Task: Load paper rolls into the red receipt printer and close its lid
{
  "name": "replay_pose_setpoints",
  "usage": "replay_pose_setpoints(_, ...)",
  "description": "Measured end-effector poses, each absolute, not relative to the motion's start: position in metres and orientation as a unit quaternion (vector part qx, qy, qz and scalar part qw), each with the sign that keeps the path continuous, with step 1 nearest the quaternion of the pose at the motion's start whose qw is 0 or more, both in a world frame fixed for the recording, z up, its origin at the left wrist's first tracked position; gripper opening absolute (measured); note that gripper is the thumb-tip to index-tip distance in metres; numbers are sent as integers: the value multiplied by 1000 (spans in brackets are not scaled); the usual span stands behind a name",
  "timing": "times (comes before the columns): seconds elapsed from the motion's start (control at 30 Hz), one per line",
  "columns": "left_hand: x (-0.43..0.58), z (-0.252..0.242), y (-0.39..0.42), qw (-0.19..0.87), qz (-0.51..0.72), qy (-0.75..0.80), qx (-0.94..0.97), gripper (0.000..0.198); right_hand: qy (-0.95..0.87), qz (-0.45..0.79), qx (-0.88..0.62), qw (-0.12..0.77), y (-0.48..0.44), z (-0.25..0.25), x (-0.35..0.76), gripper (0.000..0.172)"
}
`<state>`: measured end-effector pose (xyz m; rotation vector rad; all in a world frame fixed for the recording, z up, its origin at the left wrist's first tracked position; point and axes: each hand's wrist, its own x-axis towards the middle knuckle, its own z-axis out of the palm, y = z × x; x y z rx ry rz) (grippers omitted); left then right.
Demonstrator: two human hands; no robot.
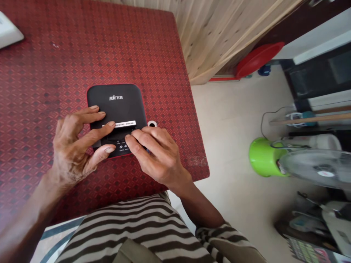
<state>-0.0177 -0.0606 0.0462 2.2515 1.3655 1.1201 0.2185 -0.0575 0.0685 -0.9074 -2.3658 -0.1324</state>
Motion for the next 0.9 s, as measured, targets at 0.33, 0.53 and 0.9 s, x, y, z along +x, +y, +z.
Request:
replay_pose_setpoints(0.33,1,62,-67,264,587,539,544,24,-879,-9,-360,312,-71,61,221,28)
replay_pose_setpoints(0.53,9,44,-74,440,646,524,339,38,-855,-1,-392,338,-80,54,215,34)
replay_pose_setpoints(0.9,15,42,-84,397,604,579,378,42,-849,-2,-394,351,-84,49,216,38)
